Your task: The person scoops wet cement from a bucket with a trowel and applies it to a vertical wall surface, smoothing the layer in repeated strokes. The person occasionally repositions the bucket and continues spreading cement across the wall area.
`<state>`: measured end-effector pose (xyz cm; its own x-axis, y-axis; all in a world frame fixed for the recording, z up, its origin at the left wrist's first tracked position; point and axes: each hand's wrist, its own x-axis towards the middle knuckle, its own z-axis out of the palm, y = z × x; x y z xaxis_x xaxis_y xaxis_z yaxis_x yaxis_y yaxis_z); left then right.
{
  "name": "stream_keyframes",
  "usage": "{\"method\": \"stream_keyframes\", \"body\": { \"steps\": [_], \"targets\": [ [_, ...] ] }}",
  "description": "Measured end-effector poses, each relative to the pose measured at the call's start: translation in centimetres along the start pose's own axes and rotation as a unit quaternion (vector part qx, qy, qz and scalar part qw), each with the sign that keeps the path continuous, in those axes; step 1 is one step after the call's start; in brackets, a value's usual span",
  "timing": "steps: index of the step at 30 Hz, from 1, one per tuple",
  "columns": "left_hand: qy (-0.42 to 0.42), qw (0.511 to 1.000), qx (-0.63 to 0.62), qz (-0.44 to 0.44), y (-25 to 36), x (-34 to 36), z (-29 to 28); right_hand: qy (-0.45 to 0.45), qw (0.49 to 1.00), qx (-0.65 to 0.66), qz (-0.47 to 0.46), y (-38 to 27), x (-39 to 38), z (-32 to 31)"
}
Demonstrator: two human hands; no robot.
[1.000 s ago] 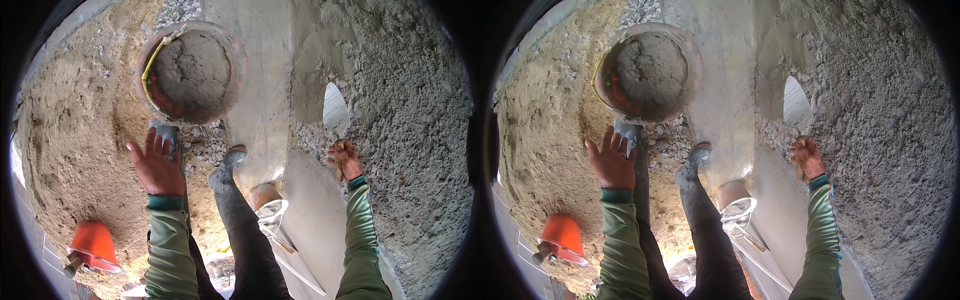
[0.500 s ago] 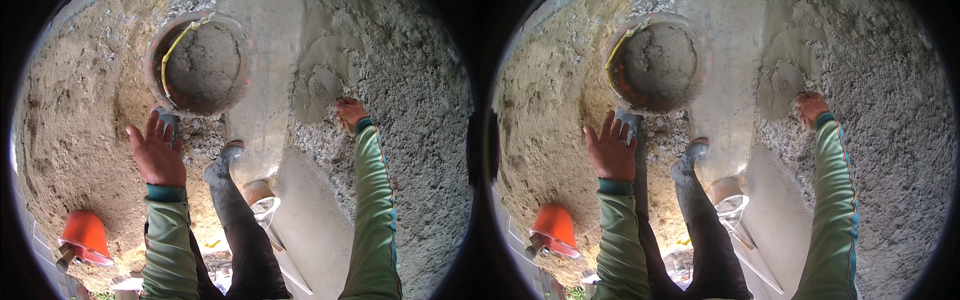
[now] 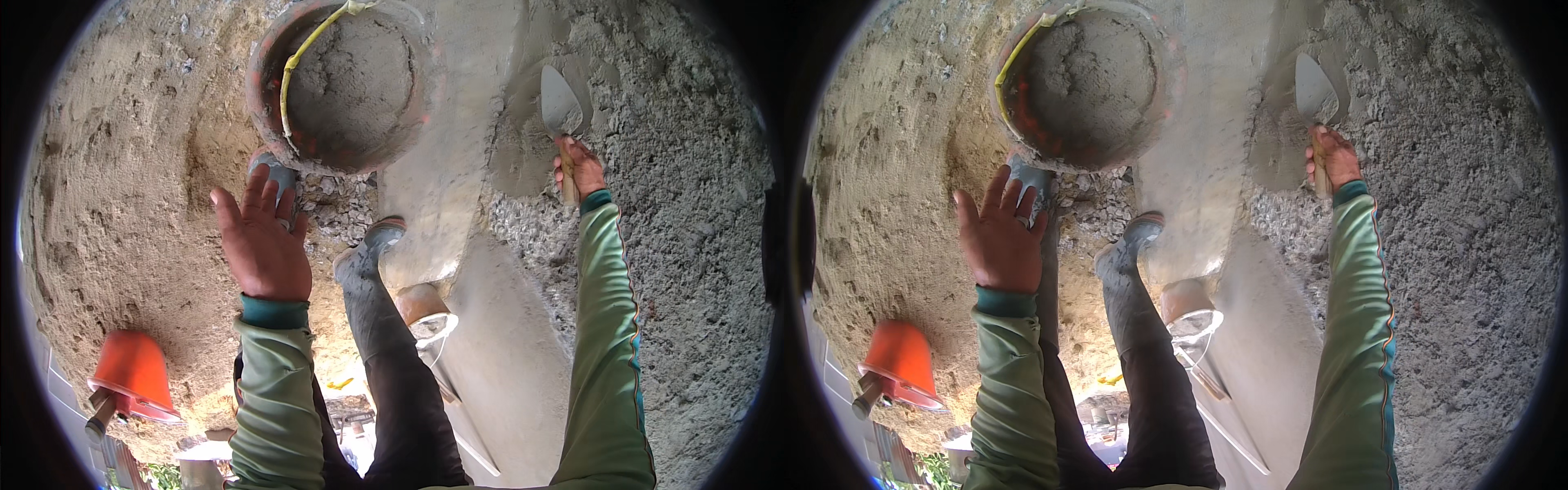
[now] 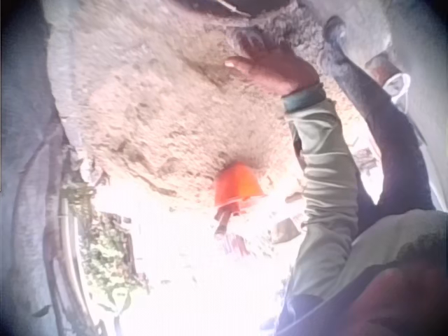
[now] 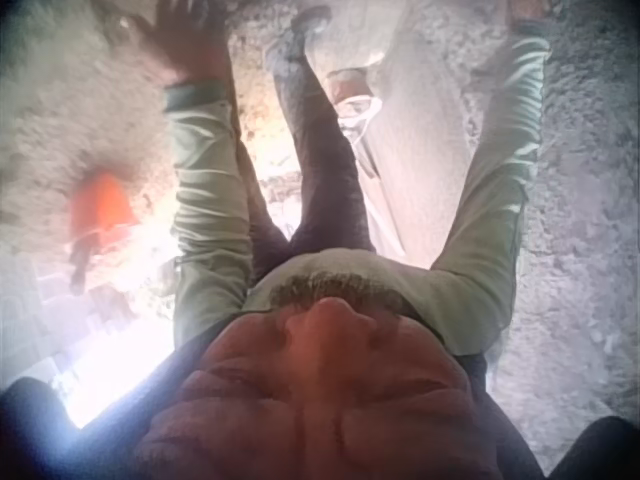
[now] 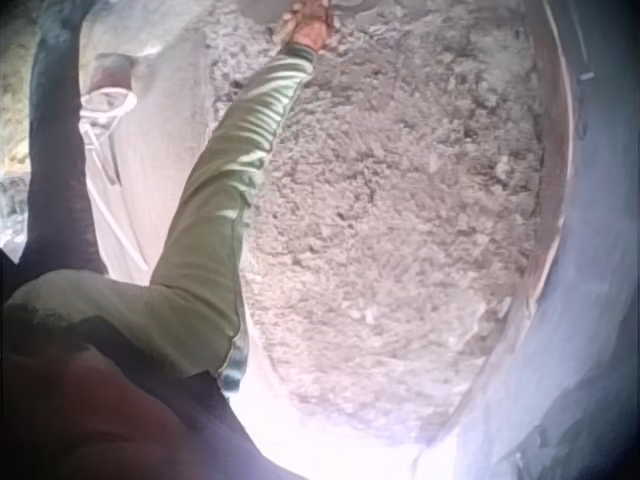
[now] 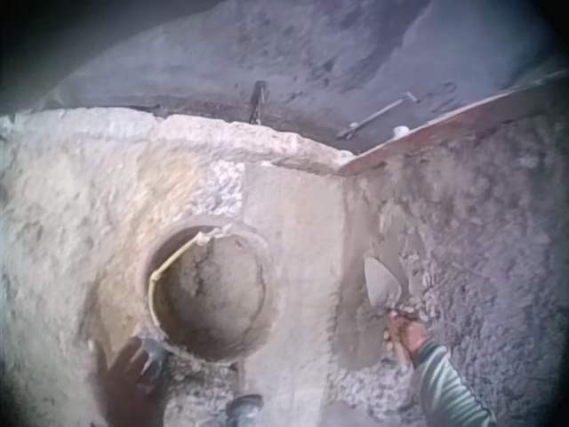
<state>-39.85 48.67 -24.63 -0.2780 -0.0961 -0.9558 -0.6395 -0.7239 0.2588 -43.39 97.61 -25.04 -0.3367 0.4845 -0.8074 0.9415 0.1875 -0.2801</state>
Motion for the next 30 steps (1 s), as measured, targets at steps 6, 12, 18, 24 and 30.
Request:
{"method": "stream_keyframes", "body": {
  "steps": [6, 12, 18, 24, 30],
  "targets": [
    [0.020, 1.000, -0.007, 0.005, -0.1, -0.1, 0.2, -0.045, 0.977, -0.113, 0.174, 14.4, -1.2, 1.0],
    [0.006, 1.000, -0.001, -0.008, -0.3, 0.0, 0.9, -0.037, 0.954, -0.245, 0.171, 10.5, 6.2, -0.6],
    [0.002, 1.000, -0.003, 0.004, 0.0, 0.1, 0.8, -0.039, 0.903, -0.402, 0.149, -4.6, 7.2, 3.1],
    [-0.001, 1.000, -0.011, 0.002, 0.3, 0.4, 0.6, -0.051, 0.922, -0.375, 0.086, -10.5, 11.0, -0.1],
    [0.014, 1.000, -0.004, -0.006, 0.1, 0.1, 0.8, 0.056, 0.987, -0.145, -0.027, -8.0, 8.7, 4.7]
  ]
}}
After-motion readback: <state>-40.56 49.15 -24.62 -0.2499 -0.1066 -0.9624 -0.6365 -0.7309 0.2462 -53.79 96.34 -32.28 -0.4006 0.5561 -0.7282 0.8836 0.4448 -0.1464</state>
